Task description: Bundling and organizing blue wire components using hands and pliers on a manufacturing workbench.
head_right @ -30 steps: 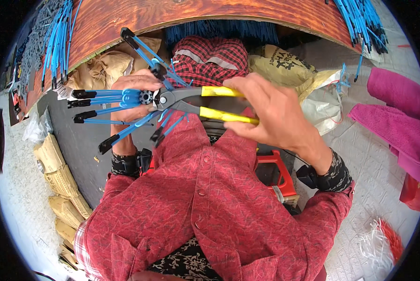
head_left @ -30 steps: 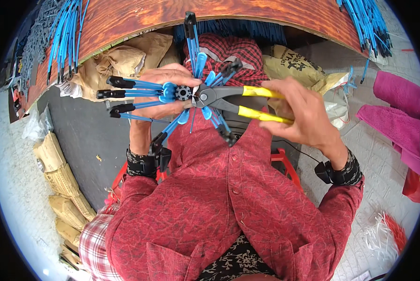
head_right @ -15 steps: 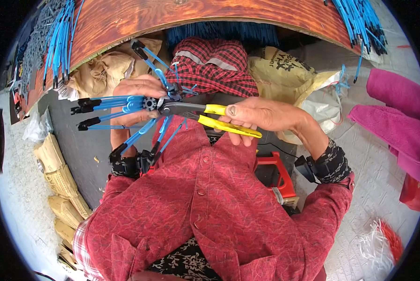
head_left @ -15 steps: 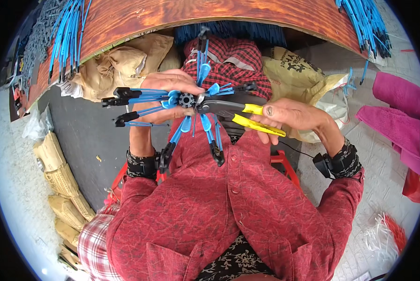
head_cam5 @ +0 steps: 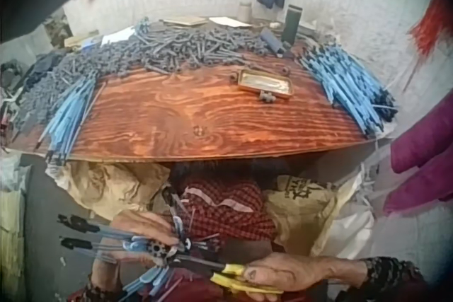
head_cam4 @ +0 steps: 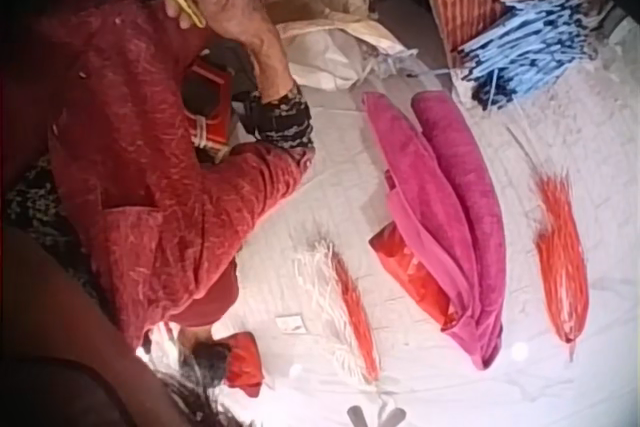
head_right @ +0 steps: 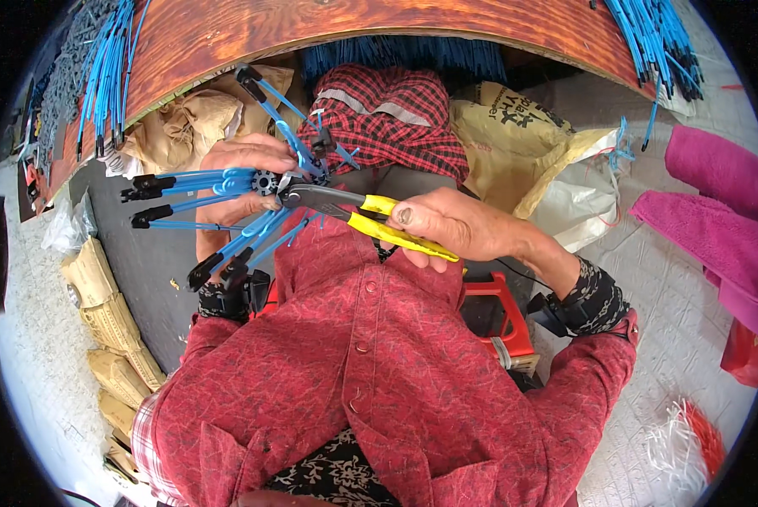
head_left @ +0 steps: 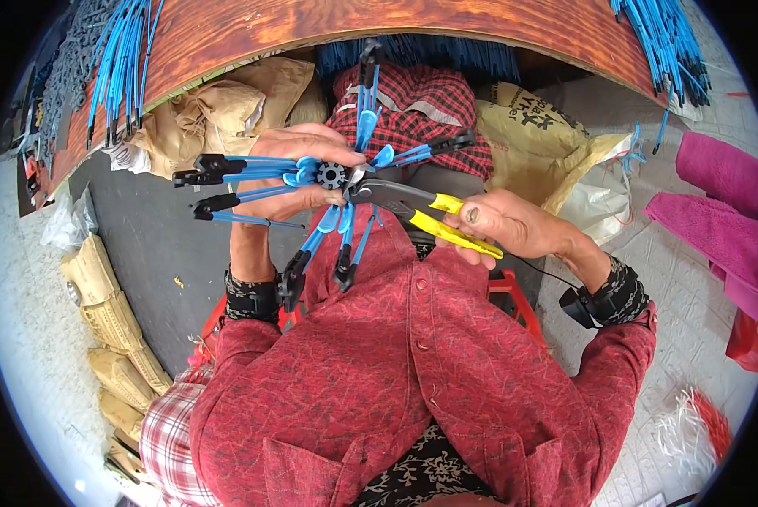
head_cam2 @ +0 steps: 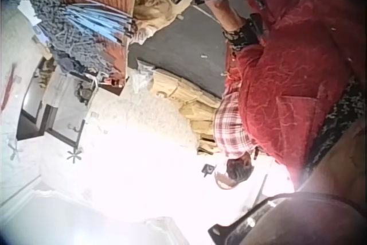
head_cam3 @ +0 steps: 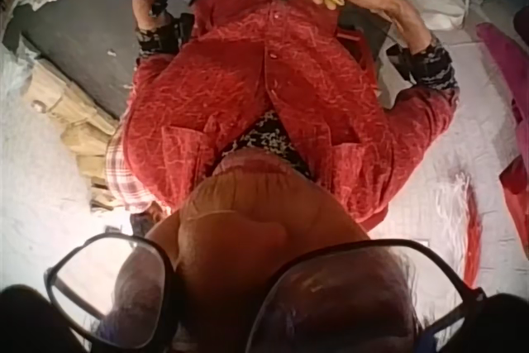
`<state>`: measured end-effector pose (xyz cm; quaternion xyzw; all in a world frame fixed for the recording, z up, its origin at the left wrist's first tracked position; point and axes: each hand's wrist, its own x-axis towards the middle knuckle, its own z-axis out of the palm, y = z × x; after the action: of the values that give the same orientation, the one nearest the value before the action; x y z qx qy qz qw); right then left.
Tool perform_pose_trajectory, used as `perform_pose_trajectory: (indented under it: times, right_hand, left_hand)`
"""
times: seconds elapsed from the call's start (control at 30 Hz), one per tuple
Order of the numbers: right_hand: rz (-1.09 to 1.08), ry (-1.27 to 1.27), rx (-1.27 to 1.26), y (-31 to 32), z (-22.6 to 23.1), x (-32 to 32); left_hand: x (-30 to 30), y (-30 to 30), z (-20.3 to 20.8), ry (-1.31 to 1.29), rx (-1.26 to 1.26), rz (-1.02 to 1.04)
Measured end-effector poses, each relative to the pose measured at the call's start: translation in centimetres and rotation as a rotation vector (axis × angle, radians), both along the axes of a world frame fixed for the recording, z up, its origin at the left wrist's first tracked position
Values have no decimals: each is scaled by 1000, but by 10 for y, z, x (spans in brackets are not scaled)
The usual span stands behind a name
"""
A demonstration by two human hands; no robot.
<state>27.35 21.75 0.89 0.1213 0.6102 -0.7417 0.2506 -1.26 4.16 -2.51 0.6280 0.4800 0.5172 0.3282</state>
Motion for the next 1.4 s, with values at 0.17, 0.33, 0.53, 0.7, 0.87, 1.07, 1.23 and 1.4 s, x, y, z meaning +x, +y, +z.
perform_pose_trajectory:
  times: [0.17, 0.33, 0.53, 0.7, 0.87, 1.07, 1.23, 1.4]
  right_hand:
    - [-23, -72, 12, 3, 16, -1]
    - [1, -38, 179, 14, 38, -2]
    - [93, -58, 401, 24, 51, -1]
    - [80, 200, 835, 16, 49, 4]
    - [72, 209, 953, 6, 47, 4]
    - [44, 148, 811, 15, 45, -1]
    - [65, 268, 914, 5, 50, -4]
    - [-15, 338, 1246, -7, 36, -8]
  left_hand:
    - [1, -1, 1, 13, -4, 18]
    - [7, 0, 7, 150, -80, 52]
    - [18, -1, 12, 216, -83, 54]
    - [23, -3, 13, 206, -53, 62]
    - [25, -8, 11, 170, -73, 104]
    - [20, -1, 11, 221, -86, 79]
    - [14, -10, 17, 191, -113, 117]
    - [9, -2, 21, 136, -263, 93]
